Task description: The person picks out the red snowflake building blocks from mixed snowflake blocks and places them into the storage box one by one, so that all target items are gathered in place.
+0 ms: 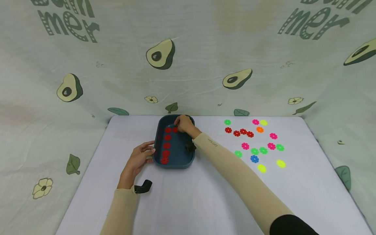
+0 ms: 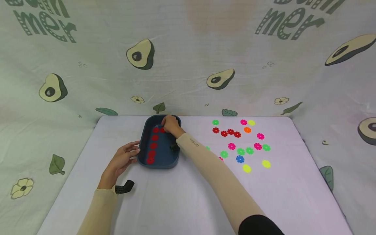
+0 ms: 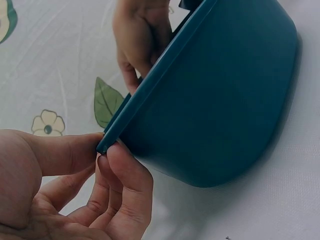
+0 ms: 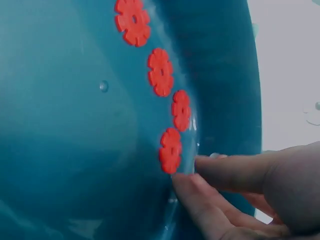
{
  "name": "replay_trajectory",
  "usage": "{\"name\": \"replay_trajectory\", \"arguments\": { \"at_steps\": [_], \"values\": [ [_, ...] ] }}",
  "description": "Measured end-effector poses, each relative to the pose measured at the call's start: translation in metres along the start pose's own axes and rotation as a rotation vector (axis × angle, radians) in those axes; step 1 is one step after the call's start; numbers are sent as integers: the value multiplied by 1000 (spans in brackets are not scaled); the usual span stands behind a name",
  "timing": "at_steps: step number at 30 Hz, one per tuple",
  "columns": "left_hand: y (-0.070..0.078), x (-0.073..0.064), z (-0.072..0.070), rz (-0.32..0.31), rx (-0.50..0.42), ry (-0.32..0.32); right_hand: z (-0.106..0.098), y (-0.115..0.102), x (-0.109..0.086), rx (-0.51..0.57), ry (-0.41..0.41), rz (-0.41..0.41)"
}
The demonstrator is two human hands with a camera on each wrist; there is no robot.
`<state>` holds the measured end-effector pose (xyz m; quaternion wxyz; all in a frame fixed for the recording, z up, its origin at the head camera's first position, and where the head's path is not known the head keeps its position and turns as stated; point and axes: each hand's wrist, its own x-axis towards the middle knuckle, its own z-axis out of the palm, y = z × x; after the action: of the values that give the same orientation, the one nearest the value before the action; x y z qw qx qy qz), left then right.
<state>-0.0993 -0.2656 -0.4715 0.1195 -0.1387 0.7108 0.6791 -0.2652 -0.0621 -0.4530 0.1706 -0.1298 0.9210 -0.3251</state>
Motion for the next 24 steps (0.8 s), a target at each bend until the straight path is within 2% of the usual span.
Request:
{"name": "replay_trajectory", "arguments": {
  "at_steps": [6, 8, 13, 16, 24],
  "values": [
    [0, -1, 0, 2, 3, -11, -16, 2, -19, 22, -3, -94],
    [0, -1, 0, 2, 6, -14, -20, 10, -23, 62, 12, -159],
    [-1, -1, -1, -1, -5, -18, -35, 18, -49, 126, 21, -240],
    [-1, -1, -2, -2, -13, -21, -44, 21, -70, 157, 30, -225],
    [1, -2, 0, -5, 1, -23, -61, 60, -106, 264, 133, -207]
  ]
}}
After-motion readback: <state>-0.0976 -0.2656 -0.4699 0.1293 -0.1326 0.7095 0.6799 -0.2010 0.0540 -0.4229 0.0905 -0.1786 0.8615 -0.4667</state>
